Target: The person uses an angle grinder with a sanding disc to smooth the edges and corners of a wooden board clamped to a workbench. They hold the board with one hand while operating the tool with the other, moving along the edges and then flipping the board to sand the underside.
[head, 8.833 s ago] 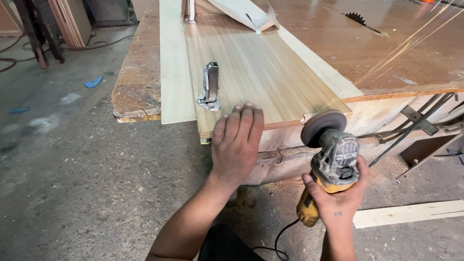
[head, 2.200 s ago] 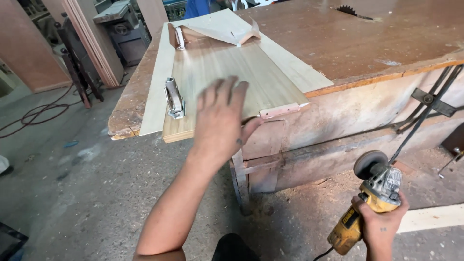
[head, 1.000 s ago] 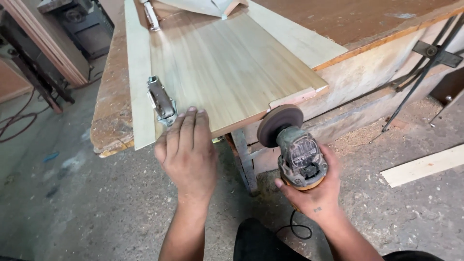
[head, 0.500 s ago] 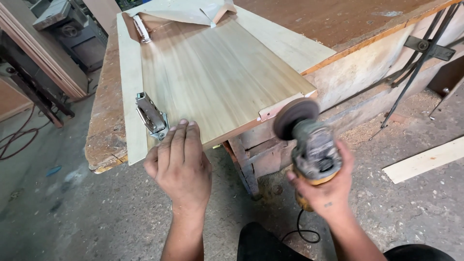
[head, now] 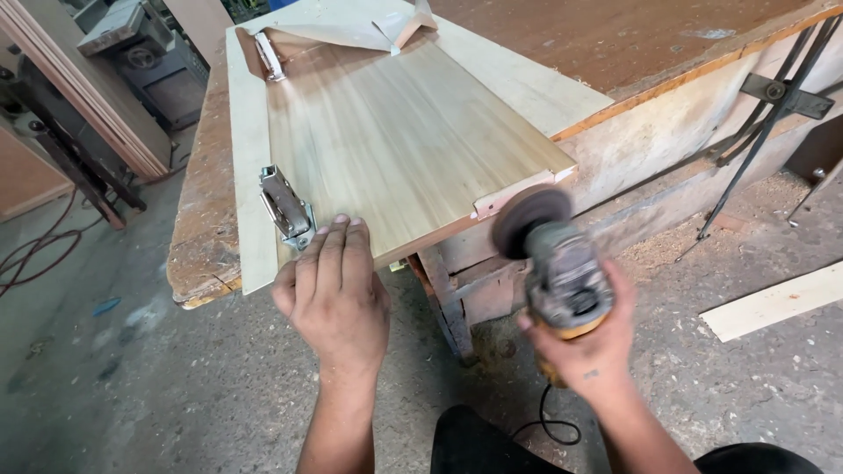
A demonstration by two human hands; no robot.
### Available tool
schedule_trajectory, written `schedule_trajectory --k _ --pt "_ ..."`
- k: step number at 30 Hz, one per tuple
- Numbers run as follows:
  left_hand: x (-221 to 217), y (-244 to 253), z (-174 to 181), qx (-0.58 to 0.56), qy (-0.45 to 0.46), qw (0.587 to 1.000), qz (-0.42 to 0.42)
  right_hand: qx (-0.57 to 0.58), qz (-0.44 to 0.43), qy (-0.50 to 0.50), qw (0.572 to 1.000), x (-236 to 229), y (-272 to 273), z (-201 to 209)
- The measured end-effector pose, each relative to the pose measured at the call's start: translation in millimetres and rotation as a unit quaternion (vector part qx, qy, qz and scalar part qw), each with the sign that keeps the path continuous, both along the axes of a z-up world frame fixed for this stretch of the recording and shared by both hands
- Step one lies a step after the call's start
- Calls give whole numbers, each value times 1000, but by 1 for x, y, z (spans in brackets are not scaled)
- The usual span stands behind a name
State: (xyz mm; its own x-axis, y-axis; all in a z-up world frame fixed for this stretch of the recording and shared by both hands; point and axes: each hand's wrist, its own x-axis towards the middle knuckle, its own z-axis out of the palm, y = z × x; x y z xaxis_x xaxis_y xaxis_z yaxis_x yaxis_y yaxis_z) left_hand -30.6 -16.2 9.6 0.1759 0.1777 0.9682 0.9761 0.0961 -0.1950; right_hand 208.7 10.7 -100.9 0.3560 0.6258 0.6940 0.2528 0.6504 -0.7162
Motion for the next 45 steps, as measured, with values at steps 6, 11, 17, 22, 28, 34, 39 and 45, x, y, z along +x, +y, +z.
schedule_trajectory --k 6,11,17,22,28,34,39,45 --pt "3 -1 0 -29 -27 999 34 80 169 -88 978 6 -2 -2" --pt "5 -6 5 -28 -23 999 21 28 82 -25 996 42 7 2" --pt "5 -5 3 -25 -17 998 56 73 165 -27 983 32 4 -4" --pt "4 -5 5 -19 -10 998 54 42 105 -99 989 3 -10 -2" --pt "4 -8 5 -24 -15 998 52 45 132 -75 987 14 -5 6" --pt "3 -7 3 -8 -15 999 46 15 101 -20 995 24 -2 14" --pt "4 -7 6 -7 -3 998 56 76 142 -112 981 3 -11 11" --pt "-1 -3 0 -31 -17 998 48 42 103 -145 983 14 -8 15"
